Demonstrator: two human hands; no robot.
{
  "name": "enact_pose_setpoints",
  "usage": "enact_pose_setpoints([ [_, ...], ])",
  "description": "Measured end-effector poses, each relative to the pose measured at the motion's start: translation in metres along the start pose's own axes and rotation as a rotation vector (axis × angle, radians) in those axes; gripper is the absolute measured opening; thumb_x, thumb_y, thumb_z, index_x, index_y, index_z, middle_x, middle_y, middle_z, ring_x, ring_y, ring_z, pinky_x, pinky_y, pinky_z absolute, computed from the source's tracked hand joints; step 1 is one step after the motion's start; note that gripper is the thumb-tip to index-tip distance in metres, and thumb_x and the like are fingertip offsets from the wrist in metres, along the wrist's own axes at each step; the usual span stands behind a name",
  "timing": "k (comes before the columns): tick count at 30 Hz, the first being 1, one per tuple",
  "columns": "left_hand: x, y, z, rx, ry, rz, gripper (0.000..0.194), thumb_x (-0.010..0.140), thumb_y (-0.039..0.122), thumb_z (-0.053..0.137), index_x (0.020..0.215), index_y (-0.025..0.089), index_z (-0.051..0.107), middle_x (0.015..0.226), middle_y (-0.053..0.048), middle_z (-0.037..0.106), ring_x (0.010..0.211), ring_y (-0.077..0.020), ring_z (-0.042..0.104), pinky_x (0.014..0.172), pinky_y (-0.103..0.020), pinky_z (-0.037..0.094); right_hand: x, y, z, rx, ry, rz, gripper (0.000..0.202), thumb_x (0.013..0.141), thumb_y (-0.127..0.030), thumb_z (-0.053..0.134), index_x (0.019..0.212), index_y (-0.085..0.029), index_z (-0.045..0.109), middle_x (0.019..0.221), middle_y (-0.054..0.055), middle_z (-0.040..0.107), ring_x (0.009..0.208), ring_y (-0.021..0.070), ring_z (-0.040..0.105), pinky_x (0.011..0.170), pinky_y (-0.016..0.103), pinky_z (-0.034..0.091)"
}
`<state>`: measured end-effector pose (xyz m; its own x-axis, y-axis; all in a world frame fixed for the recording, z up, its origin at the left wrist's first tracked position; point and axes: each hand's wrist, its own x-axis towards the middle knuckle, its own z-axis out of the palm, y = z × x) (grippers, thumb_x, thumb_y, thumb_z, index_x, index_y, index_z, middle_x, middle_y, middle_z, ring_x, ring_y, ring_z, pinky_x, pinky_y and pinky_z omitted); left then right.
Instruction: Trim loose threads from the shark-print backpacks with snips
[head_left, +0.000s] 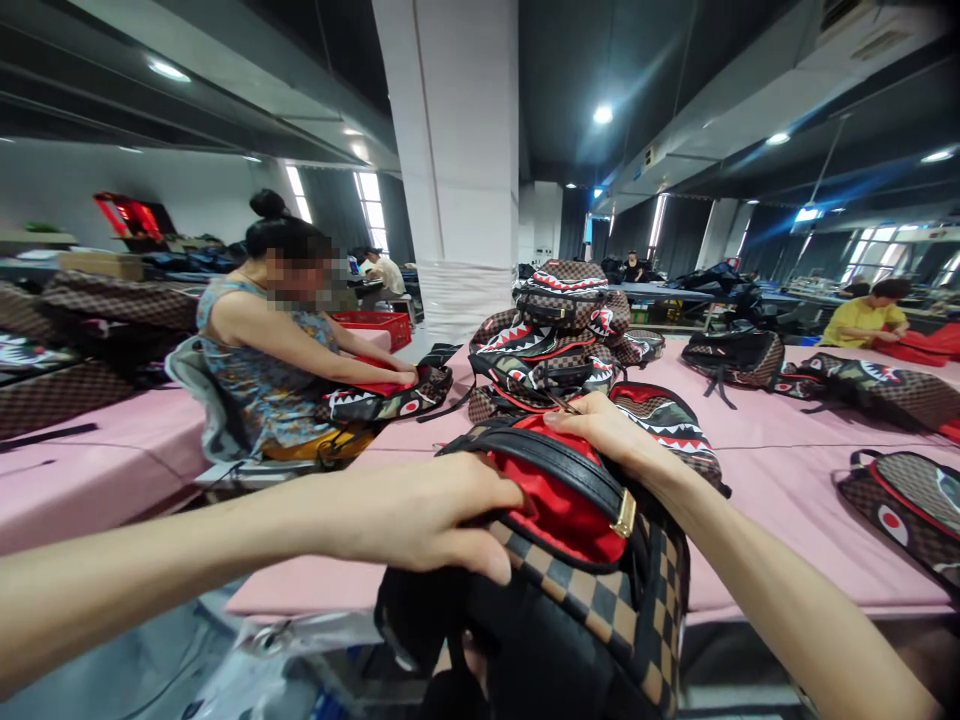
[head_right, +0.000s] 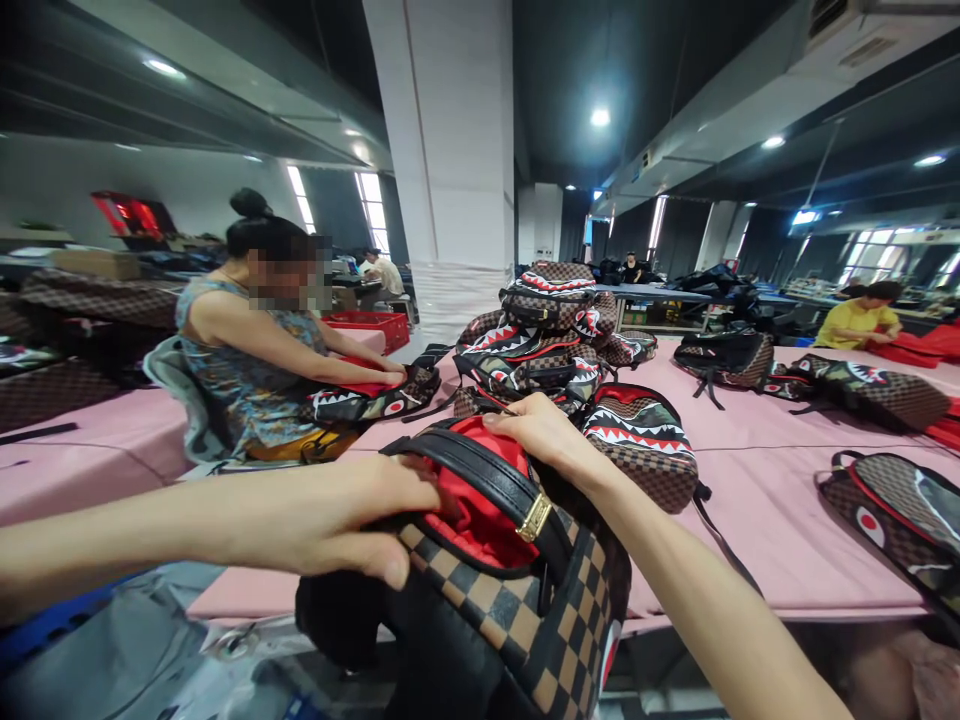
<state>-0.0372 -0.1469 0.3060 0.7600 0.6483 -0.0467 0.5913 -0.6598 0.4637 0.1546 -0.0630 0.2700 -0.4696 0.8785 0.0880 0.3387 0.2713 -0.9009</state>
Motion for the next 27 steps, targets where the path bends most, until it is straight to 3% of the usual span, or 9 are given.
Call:
enact_pose_setpoints([
  [4,0.004,-0.031,-0.009,-0.359,0.554,-0.197,0.034,0.085,0.042,0.044,0.083,0.013,0.062,0.069,-0.003,0.063,0.065,-0.014,0.056,0.059,-0.022,0.043,-0.001,0.001,-0.003,0.13,-0.001,0.046,0.035,0.061,-0.046,0.066,0.052,-0.015,0.052,0.048,-0.004,0.05,0.044,0.0075,0.038,0.046,0.023,0.026],
  [5,0.01,-0.042,-0.012,-0.362,0.614,-0.257,0.033,0.083,0.042,0.046,0.083,0.013,0.061,0.066,-0.002,0.06,0.063,-0.0128,0.053,0.056,-0.02,0.04,0.0,0.001,-0.004,0.143,0.003,0.056,0.032,0.061,-0.043,0.067,0.053,-0.015,0.053,0.05,-0.003,0.053,0.045,0.008,0.04,0.047,0.023,0.028],
  [6,0.018,-0.053,-0.015,-0.34,0.596,-0.288,0.031,0.08,0.041,0.051,0.084,0.013,0.061,0.066,-0.001,0.058,0.061,-0.0118,0.051,0.054,-0.019,0.038,0.001,0.0,-0.004,0.151,0.007,0.065,0.03,0.06,-0.041,0.067,0.054,-0.015,0.055,0.051,-0.002,0.055,0.046,0.0085,0.042,0.048,0.023,0.029],
  [9,0.039,-0.077,-0.023,-0.25,0.275,-0.23,0.026,0.074,0.038,0.057,0.075,0.012,0.062,0.064,0.002,0.053,0.058,-0.0091,0.044,0.051,-0.018,0.032,0.001,0.0,-0.006,0.144,0.042,0.084,0.028,0.059,-0.039,0.068,0.054,-0.014,0.056,0.051,-0.002,0.055,0.046,0.0091,0.043,0.048,0.023,0.03],
  [14,0.047,-0.072,-0.028,-0.266,0.007,-0.086,0.026,0.076,0.036,0.053,0.081,0.013,0.064,0.069,0.002,0.053,0.061,-0.0089,0.044,0.054,-0.017,0.033,-0.003,-0.001,-0.005,0.038,0.081,0.098,0.035,0.059,-0.045,0.068,0.05,-0.015,0.053,0.045,-0.003,0.049,0.041,0.0079,0.037,0.043,0.023,0.025],
  [17,0.046,-0.065,-0.027,-0.255,0.039,-0.1,0.025,0.076,0.036,0.052,0.075,0.012,0.061,0.061,0.003,0.048,0.053,-0.0077,0.039,0.048,-0.017,0.029,-0.005,-0.004,-0.006,-0.078,0.054,0.077,0.041,0.065,-0.053,0.062,0.052,-0.015,0.054,0.045,-0.003,0.048,0.042,0.0088,0.038,0.044,0.024,0.027],
  [21,0.054,-0.072,-0.02,-0.406,0.124,-0.147,0.021,0.073,0.031,0.052,0.062,0.013,0.053,0.05,0.005,0.035,0.044,-0.0057,0.026,0.04,-0.019,0.017,-0.008,-0.017,-0.017,-0.526,0.118,-0.075,0.043,0.073,-0.058,0.054,0.07,-0.017,0.062,0.057,0.0,0.057,0.054,0.0138,0.049,0.052,0.025,0.033],
  [24,0.062,-0.082,-0.016,-0.575,0.107,-0.148,0.018,0.067,0.029,0.054,0.06,0.013,0.053,0.049,0.005,0.034,0.042,-0.0052,0.025,0.039,-0.019,0.016,-0.009,-0.03,-0.026,-0.82,0.129,-0.272,0.044,0.076,-0.051,0.058,0.107,-0.02,0.058,0.084,0.004,0.066,0.071,0.0183,0.057,0.061,0.026,0.038],
  [27,0.067,-0.088,-0.016,-0.676,0.117,-0.151,0.017,0.062,0.028,0.056,0.055,0.013,0.051,0.046,0.005,0.035,0.041,-0.0052,0.027,0.039,-0.019,0.017,-0.004,-0.041,-0.028,-0.96,0.025,-0.385,0.029,0.083,-0.035,0.052,0.107,-0.02,0.058,0.093,0.005,0.068,0.078,0.0182,0.06,0.064,0.026,0.038],
])
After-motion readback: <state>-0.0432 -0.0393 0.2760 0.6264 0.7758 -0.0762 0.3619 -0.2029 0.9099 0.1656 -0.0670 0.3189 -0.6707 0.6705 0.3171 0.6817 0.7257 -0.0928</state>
